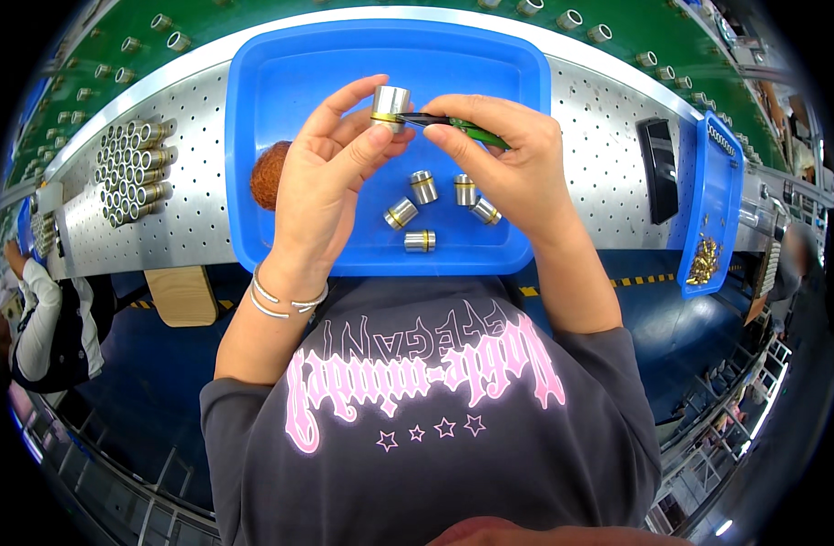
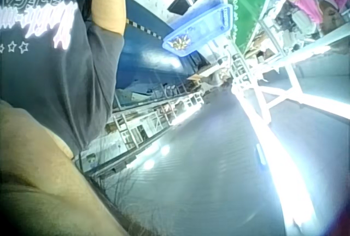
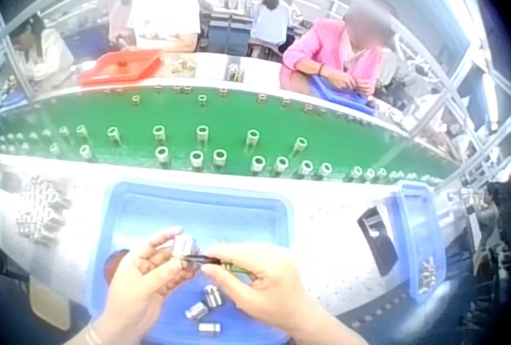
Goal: The person uses a pair of green-handled tweezers to pick up small brass rings and place them onto cylindrical metal components held in their left hand. The person repeatedly performs this action, picking up rings from a blue tray and placing the finished components onto a green pegboard surface.
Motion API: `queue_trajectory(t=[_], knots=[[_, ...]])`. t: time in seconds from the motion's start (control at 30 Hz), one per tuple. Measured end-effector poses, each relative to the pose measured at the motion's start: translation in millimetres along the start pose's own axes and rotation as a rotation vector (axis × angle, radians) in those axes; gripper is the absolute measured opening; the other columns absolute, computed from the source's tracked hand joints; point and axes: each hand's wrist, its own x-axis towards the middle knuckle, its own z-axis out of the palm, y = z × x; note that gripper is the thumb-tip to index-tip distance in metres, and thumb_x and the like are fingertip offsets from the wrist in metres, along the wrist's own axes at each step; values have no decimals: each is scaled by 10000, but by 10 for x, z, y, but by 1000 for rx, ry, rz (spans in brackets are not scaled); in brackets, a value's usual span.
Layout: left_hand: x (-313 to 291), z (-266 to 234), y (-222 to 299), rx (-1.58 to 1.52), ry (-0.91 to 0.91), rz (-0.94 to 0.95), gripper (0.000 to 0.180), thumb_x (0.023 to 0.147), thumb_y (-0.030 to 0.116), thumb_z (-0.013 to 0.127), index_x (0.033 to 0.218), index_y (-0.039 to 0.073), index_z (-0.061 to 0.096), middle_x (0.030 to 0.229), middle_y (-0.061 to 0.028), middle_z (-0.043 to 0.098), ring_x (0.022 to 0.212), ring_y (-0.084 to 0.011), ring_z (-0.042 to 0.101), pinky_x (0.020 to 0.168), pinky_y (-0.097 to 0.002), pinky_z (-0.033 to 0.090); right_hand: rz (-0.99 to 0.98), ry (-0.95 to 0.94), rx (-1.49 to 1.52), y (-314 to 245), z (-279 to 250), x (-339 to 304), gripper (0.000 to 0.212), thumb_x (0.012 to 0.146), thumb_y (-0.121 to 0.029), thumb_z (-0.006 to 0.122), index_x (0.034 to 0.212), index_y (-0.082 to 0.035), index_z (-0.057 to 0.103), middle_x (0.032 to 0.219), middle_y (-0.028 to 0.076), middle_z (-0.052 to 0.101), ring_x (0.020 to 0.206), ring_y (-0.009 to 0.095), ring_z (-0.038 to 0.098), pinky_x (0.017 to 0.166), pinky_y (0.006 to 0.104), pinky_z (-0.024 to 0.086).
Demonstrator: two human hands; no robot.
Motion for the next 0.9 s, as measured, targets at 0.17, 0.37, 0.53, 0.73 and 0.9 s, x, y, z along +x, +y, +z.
queue_trajectory(t=[0.17, 0.37, 0.53, 0.73, 0.9], knots=[[-11, 23, -7, 3, 1, 3, 446, 842, 93, 634, 1251, 22, 470, 1079, -119, 611, 960, -182, 604, 866, -292, 469, 1, 0, 1, 5, -13, -17, 151, 737, -147, 707, 861, -62, 687, 815, 89, 682, 711, 229, 657, 608, 275, 505], [-14, 46, 7, 8, 1, 3, 436, 847, 95, 624, 1249, 19, 473, 1078, -113, 605, 963, -187, 604, 866, -292, 469, -16, 17, 13, 25, -23, -30, 173, 739, -155, 709, 879, -59, 680, 815, 86, 681, 704, 217, 661, 593, 267, 500], [18, 10, 5, -81, -17, -18, 420, 856, 101, 611, 1244, 15, 477, 1045, -83, 587, 973, -185, 598, 867, -287, 470, 74, -55, 33, -58, 0, 9, 186, 729, -142, 712, 874, -49, 643, 783, 75, 652, 666, 207, 638, 573, 276, 489], [16, 5, -44, 38, -25, 10, 375, 878, 103, 578, 1232, 15, 488, 1050, -83, 585, 976, -180, 596, 865, -289, 477, -54, -69, 31, 2, 45, 44, 163, 688, -34, 665, 847, -29, 626, 803, 71, 625, 720, 208, 614, 620, 277, 485], [26, 24, -14, -35, -10, -17, 372, 893, 125, 558, 1241, 20, 480, 1069, -102, 600, 974, -184, 600, 867, -287, 481, -68, 4, 69, 25, 38, 68, 153, 693, 25, 646, 838, -11, 615, 860, 73, 634, 753, 181, 601, 630, 260, 475]])
